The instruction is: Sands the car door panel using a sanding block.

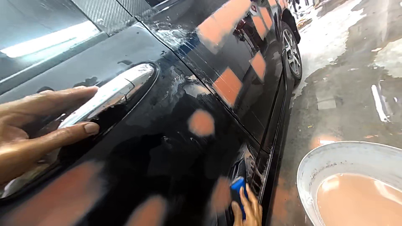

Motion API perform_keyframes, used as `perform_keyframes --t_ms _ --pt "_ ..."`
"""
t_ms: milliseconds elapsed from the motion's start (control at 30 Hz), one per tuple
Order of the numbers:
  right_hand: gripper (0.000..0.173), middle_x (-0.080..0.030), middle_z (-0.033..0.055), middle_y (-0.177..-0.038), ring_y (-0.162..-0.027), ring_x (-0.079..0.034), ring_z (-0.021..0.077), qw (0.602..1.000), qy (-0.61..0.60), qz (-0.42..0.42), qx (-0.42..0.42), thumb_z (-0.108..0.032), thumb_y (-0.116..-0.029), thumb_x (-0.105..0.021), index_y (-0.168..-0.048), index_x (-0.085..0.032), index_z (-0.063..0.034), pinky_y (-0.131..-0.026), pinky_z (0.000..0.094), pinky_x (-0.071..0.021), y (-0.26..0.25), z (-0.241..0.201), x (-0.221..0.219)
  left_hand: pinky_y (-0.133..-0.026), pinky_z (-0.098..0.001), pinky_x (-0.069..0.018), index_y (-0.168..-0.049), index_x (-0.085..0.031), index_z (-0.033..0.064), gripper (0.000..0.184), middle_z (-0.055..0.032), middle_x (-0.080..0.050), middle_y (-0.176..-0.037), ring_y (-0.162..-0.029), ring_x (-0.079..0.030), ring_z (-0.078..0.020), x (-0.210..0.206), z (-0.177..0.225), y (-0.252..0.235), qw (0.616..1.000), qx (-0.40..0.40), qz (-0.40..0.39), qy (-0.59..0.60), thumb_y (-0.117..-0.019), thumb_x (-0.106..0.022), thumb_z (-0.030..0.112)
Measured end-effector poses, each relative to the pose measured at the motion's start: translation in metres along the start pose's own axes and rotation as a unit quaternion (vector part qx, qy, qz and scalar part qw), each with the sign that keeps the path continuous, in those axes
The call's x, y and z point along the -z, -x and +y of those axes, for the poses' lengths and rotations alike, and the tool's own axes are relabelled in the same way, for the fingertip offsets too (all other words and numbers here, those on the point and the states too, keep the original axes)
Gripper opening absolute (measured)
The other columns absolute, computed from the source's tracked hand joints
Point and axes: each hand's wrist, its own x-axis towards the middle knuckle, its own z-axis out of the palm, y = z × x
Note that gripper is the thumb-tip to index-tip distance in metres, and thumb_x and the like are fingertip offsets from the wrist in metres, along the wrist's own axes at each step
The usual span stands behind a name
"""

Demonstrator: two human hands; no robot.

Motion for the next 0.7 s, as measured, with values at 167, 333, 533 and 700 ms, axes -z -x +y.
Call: perform_keyframes --t_ms 167,333,533,700 --pt "0.039 -0.059 0.0237 -0.141 -0.115 -0.065 0.0403 0.999 0.02 0.029 0.008 -0.021 -0.0936 -0.064 -0.126 -0.072 -0.0011 -0.096 0.0531 -0.0504 -0.009 -0.001 -0.005 -0.11 -0.0356 -0.0432 -0.143 -0.049 -0.0053 0.058 -0.0197 -0.057 -0.139 -0.129 -0.055 -0.0244 -0.002 -0.003 0.001 1.0 -0.009 -0.003 0.003 -0.0865 -0.062 -0.002" --pt "0.037 -0.059 0.0203 -0.143 -0.12 -0.062 0.0371 1.0 0.007 0.014 -0.002 -0.018 -0.0933 -0.065 -0.126 -0.072 -0.0039 -0.101 0.0515 -0.0487 -0.017 0.003 -0.004 -0.108 -0.0365 -0.0443 -0.143 -0.052 -0.0032 0.06 -0.0184 -0.058 -0.138 -0.126 -0.056 -0.0242 0.0 -0.004 0.0 1.0 -0.012 0.006 0.0 -0.0847 -0.065 0.002" --pt "0.038 -0.059 0.0242 -0.141 -0.12 -0.062 0.0381 1.0 0.008 -0.026 -0.004 -0.021 -0.096 -0.066 -0.127 -0.07 0.0006 -0.103 0.0484 -0.0483 0.026 -0.012 0.004 -0.107 -0.0373 -0.0444 -0.143 -0.051 -0.0043 0.061 -0.0199 -0.058 -0.138 -0.126 -0.057 -0.0247 -0.004 0.003 0.001 1.0 -0.01 0.013 0.003 -0.083 -0.063 -0.004" --pt "0.037 -0.059 0.0183 -0.144 -0.115 -0.066 0.0331 0.999 0.001 0.03 0.014 -0.018 -0.0945 -0.063 -0.127 -0.072 -0.0028 -0.096 0.0493 -0.0501 -0.026 -0.007 -0.008 -0.108 -0.0374 -0.044 -0.143 -0.052 -0.0028 0.059 -0.0191 -0.058 -0.138 -0.126 -0.057 -0.0247 0.0 -0.005 0.0 1.0 -0.018 0.001 -0.006 -0.0854 -0.063 0.001"
